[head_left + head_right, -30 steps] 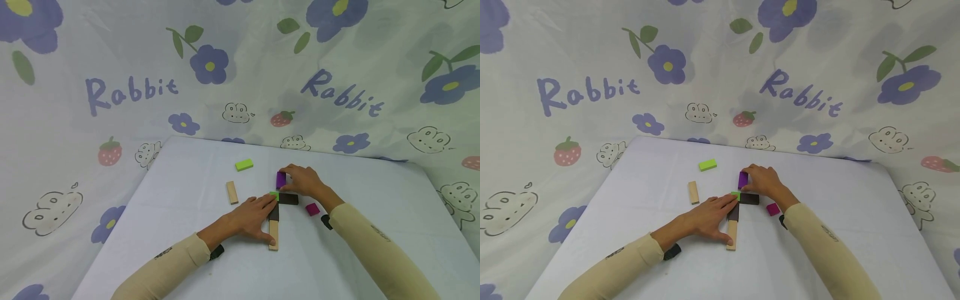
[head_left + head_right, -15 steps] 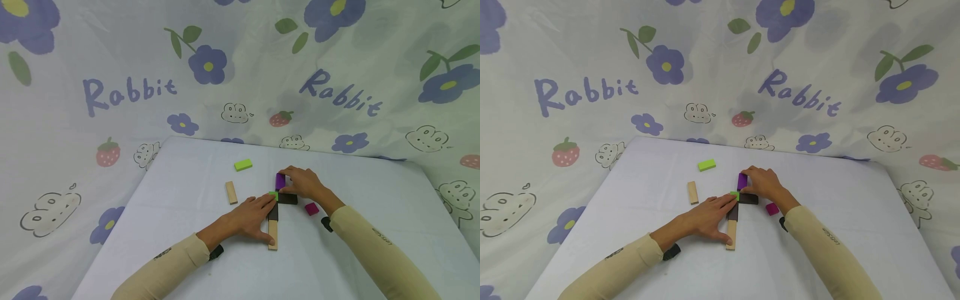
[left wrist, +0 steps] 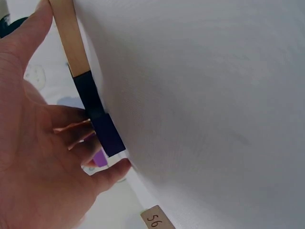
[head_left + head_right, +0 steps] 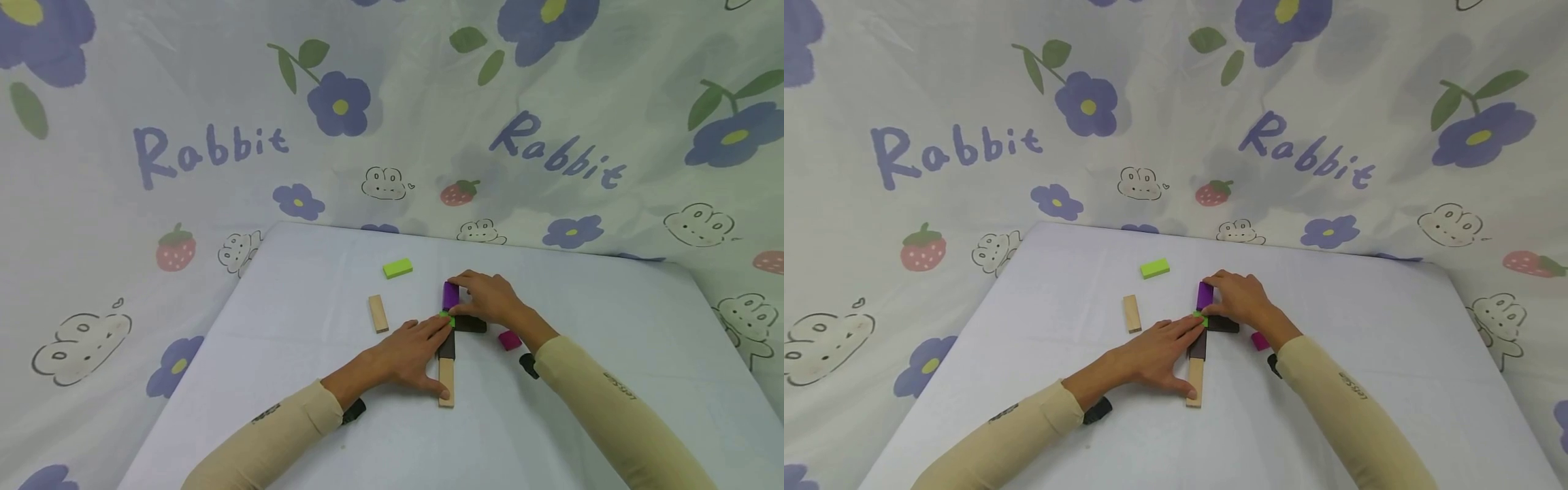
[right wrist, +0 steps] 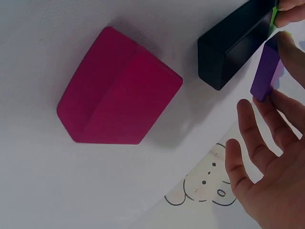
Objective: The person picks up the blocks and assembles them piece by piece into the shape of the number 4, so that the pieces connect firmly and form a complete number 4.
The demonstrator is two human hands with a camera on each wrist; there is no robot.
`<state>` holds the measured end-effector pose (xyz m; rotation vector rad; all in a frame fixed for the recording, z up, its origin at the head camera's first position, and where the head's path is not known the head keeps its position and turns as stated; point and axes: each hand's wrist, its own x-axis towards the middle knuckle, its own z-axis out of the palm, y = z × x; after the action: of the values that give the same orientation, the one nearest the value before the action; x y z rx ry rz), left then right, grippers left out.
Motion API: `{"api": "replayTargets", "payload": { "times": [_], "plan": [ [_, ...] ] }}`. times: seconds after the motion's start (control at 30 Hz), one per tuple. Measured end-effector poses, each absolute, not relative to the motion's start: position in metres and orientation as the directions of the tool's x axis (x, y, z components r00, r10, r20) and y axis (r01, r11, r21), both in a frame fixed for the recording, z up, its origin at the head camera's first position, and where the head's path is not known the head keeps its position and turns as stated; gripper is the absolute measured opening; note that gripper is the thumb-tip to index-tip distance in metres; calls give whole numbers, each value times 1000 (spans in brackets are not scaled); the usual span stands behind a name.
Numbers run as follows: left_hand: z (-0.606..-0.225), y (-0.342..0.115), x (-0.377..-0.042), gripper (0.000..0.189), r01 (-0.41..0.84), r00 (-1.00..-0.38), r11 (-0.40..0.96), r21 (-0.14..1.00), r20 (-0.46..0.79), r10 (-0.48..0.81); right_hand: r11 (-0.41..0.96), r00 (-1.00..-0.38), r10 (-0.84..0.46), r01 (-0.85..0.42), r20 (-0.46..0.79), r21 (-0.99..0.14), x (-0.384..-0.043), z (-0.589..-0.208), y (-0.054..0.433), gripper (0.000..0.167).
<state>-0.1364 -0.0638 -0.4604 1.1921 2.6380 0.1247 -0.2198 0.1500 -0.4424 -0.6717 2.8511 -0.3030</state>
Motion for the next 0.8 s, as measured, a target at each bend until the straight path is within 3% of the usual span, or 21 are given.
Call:
{"api": "replayTargets", "payload": {
  "times": [0.8],
  "plan": [
    [-459, -64, -135, 116, 721, -639, 668, 186, -197, 744, 859, -859, -492, -454, -138, -237, -217, -438, 145, 70]
  ]
}}
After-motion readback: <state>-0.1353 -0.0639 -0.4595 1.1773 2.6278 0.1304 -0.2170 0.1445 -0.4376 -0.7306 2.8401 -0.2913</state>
